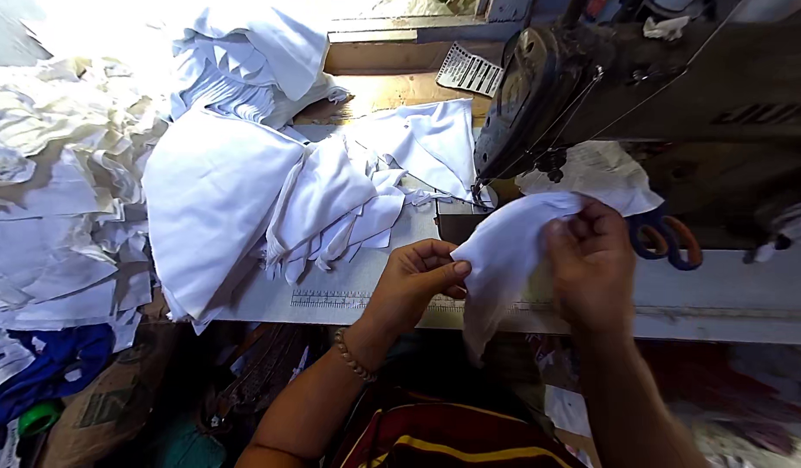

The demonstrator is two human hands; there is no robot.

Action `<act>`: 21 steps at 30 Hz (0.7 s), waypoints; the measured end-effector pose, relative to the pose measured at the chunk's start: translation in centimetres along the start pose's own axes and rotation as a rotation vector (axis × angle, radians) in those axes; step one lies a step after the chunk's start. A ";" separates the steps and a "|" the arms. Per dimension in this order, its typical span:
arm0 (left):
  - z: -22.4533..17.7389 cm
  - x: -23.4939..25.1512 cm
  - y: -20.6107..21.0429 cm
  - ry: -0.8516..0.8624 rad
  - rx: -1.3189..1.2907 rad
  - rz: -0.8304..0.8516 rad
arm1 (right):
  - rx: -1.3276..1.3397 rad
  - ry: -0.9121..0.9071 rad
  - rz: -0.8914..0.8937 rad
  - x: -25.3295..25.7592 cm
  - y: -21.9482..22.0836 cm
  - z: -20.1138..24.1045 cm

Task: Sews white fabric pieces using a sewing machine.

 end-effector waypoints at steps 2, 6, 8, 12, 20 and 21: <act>-0.2 0.0 -0.5 0.056 0.285 -0.113 | -0.244 -0.113 0.020 -1.5 1.0 0.7; 0.6 0.4 0.6 0.073 0.510 -0.053 | -0.055 -0.109 0.182 -3.5 5.2 1.2; 0.9 0.6 1.0 0.048 0.521 -0.024 | -0.030 -0.087 0.154 -3.3 5.1 0.6; 0.6 0.3 1.5 0.148 0.691 -0.038 | -0.019 -0.038 0.149 -3.2 4.8 0.1; -0.1 0.0 1.6 0.183 0.720 -0.047 | 0.070 -0.026 0.231 -2.7 4.9 -0.5; -0.1 0.0 1.6 0.190 0.764 -0.054 | 0.111 -0.018 0.238 -2.7 4.9 -0.7</act>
Point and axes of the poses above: each hand's wrist, its own x-axis towards the middle knuckle, its own y-axis out of the palm, z = x × y, the point moved 9 cm from there along x, towards the middle knuckle, and after that the axes turned 12 degrees about z, right-handed, at the moved point
